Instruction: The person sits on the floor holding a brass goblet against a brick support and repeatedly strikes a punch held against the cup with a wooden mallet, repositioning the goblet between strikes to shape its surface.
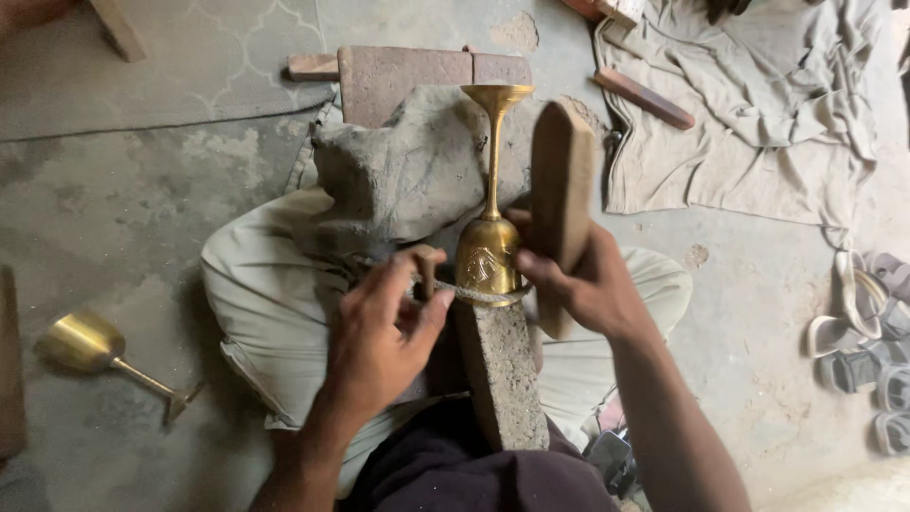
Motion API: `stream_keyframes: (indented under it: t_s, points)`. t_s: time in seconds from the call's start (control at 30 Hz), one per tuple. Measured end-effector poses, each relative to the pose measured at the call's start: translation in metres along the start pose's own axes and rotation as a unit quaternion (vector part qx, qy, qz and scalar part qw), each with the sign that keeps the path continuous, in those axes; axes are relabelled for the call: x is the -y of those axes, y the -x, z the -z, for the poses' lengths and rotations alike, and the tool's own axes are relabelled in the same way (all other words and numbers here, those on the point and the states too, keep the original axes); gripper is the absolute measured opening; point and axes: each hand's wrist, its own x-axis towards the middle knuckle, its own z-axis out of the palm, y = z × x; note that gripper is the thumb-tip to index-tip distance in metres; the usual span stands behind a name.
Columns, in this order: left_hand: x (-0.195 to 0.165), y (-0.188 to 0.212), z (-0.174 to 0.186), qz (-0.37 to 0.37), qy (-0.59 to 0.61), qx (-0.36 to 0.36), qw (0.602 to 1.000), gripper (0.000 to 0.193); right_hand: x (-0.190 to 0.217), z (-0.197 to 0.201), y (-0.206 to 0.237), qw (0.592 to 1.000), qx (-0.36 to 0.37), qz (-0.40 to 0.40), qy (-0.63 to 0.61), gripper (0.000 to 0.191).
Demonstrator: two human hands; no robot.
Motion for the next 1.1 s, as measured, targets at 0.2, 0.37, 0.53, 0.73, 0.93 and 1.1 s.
stream_keyframes:
  t_s: [0.2,0.37,0.53,0.73,0.93,1.1]
  points:
    - [0.008,0.005,-0.019,-0.034,0.031,0.02,0.999,0.036,0.04,-0.021,-0.003,0.978,-0.055,0.027,0.2,0.05]
    - [0.012,0.008,-0.015,0.037,0.075,-0.016,0.996,0.032,0.04,-0.022,0.005,0.97,-0.047,0.074,0.229,0.054]
    - [0.005,0.003,-0.021,0.002,0.15,-0.088,0.985,0.03,0.009,0.02,0.018,0.978,-0.083,-0.001,0.193,0.059]
    - [-0.009,-0.024,-0.037,-0.117,0.099,-0.088,0.984,0.032,0.003,0.069,0.045,0.928,-0.155,-0.101,0.322,0.081]
    - [-0.024,-0.042,-0.033,-0.178,0.073,-0.04,0.981,0.028,0.038,0.093,0.065,0.884,-0.175,-0.074,0.427,0.076]
    - [-0.033,-0.052,-0.028,-0.22,0.023,-0.025,0.975,0.032,0.075,0.102,0.058,0.794,-0.142,0.188,0.561,0.06]
